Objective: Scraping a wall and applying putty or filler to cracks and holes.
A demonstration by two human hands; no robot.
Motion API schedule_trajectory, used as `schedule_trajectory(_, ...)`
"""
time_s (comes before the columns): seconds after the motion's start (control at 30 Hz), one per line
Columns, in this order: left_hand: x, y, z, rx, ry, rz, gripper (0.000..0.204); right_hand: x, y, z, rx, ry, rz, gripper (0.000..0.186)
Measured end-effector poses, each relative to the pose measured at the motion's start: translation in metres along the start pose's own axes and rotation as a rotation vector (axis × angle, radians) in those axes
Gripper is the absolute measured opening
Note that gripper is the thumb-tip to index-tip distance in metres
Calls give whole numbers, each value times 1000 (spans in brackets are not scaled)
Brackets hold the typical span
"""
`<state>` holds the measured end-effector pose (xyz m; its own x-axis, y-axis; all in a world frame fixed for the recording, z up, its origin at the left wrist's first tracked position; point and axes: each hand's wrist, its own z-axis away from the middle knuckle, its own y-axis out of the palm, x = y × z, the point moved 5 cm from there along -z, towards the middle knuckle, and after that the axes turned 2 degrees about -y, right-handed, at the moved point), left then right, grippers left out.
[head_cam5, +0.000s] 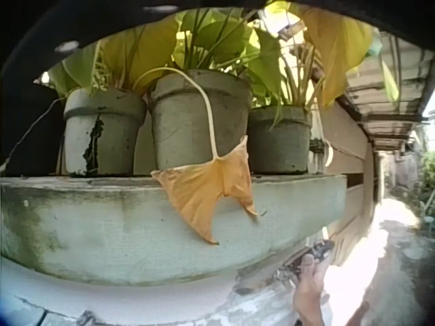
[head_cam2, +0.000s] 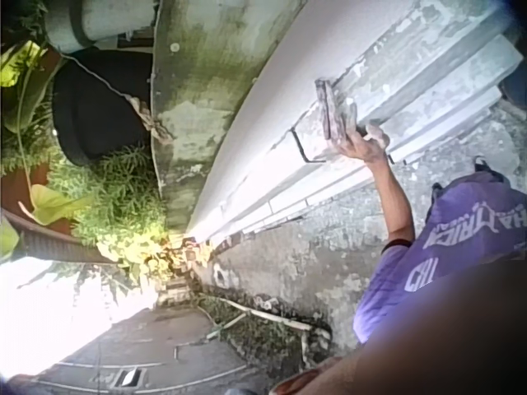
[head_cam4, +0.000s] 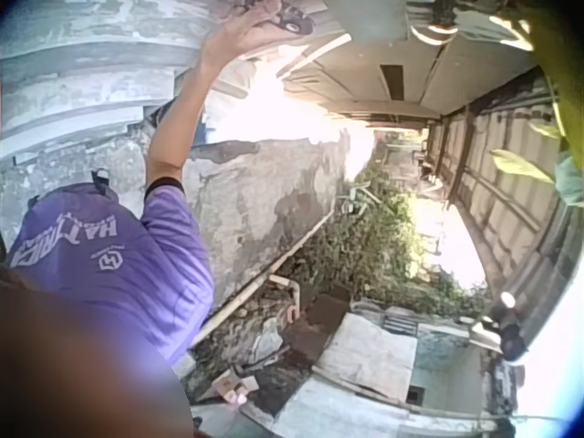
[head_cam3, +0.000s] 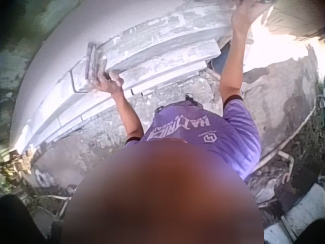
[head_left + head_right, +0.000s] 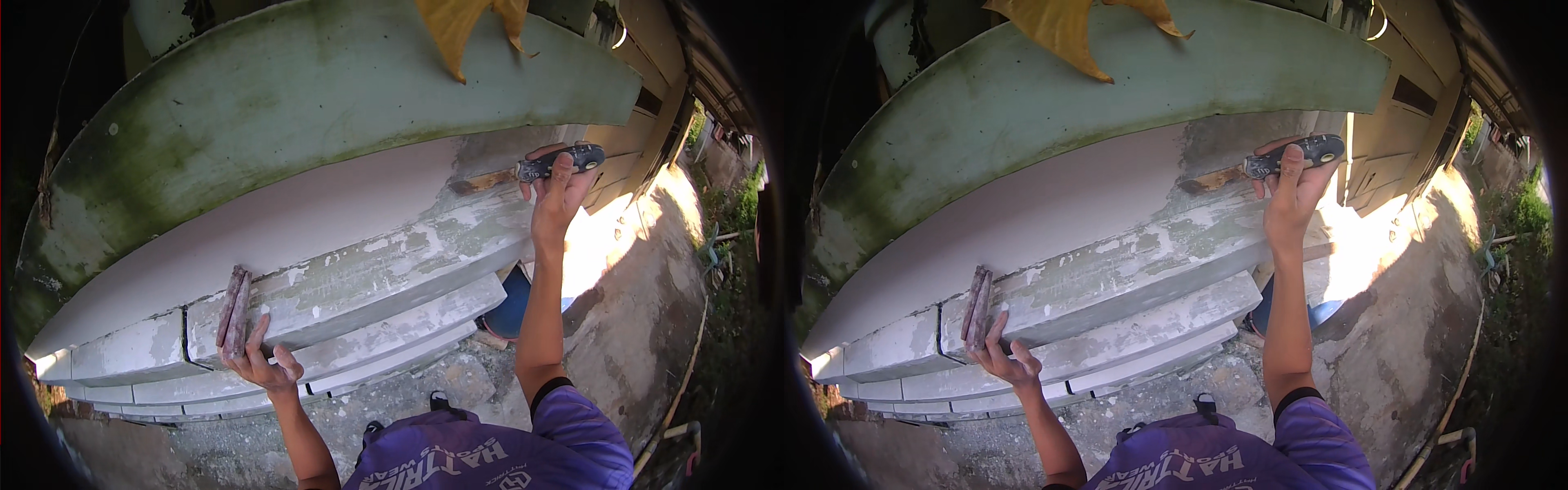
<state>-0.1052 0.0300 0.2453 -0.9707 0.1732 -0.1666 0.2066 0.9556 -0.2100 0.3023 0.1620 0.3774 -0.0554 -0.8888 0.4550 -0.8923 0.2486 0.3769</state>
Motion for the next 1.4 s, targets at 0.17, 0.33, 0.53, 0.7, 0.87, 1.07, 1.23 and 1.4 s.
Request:
schedule_trajectory(0.17, -2, 3, 2, 17, -20, -20, 43, -7, -2, 7, -17, 25, 27, 40)
schedule_trajectory(0.33, -2, 6, 5, -10, -48, -65, 41, -1, -9, 15, 58, 57, 43, 32)
schedule_trajectory(0.53, -8, 10, 4, -44, -92, -26, 40, 2, 15, 30, 119, 64, 83, 34)
schedule_trajectory(0.7, -8, 9, 5, -26, -87, -38, 39, 2, 11, 31, 28, 122, 170, 38)
schedule_trajectory(0.87, -3, 9, 9, 1, -94, -39, 39, 14, 13, 27, 37, 14, 171, 40)
schedule_trajectory(1.07, -4, 9, 9, 2, -100, -30, 38, 15, 22, 30, 80, -46, 198, 40)
schedule_trajectory(1.23, -9, 9, 6, 39, -95, -33, 39, 7, 24, 32, 103, -49, 211, 38)
schedule_trajectory(1.4, -7, 6, 6, 28, -85, -38, 39, 16, 29, 30, 117, -43, 203, 40)
